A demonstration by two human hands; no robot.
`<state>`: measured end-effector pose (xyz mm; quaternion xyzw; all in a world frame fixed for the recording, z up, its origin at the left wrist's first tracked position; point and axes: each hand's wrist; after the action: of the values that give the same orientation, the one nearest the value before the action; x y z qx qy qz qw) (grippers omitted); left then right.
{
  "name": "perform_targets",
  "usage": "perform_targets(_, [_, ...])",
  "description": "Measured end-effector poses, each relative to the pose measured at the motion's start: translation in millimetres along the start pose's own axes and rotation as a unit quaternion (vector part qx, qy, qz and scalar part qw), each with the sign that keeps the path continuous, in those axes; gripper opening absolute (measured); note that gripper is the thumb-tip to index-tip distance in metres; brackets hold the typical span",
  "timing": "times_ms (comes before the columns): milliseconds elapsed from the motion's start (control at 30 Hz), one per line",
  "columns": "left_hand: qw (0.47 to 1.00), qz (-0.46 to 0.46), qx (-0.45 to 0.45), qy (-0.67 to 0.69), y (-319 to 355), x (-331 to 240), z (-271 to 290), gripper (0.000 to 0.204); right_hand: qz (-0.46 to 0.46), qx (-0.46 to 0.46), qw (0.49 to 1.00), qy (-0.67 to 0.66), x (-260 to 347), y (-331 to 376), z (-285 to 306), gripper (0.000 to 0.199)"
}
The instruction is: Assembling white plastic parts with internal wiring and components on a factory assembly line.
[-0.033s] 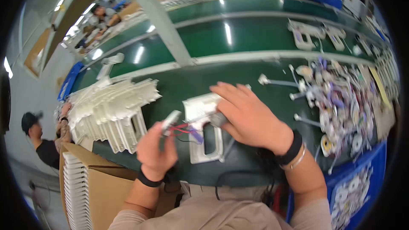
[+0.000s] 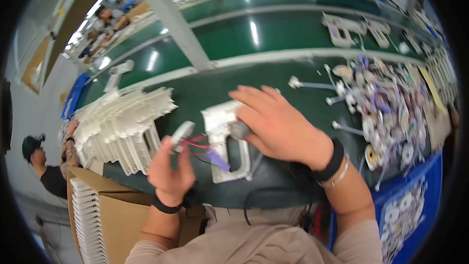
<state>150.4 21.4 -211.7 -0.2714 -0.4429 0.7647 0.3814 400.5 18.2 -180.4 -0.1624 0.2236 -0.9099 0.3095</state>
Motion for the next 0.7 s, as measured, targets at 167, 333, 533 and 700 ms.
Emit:
perform_targets(167, [0.969, 0.203, 0.14, 0.01, 3.1, 7.8, -16.5, 0.042, -0.028, 0.061, 0.998, -0.017, -23.0, -13.6, -23.5, 0.033])
perform_targets(333, [0.93, 0.267, 0.253, 0.011, 13.5, 22.4, -48.2, 0.03, -0.088, 0.201, 0.974, 0.065, -40.7, 3.6, -99.0, 0.037])
perform_targets(533, [0.937, 0.259, 0.232, 0.021, 12.1, 21.4, -48.2, 0.039, -0.141, 0.181, 0.973, -0.016, -27.3, 13.3, -87.2, 0.041])
perform_targets(700, [0.926, 0.193, 0.312, -0.085, 8.5, 21.4, -59.2, 0.041, -0.171, 0.12, 0.977, -0.044, -28.6, 21.0, -86.9, 0.039])
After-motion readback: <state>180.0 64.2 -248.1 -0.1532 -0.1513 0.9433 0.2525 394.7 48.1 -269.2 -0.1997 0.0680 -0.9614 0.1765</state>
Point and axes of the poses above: each hand's wrist, its own y-axis away from the middle knuckle, its own z-axis out of the back of the hand, x = y × z, and after that the axes turned 7 degrees about y, right-handed
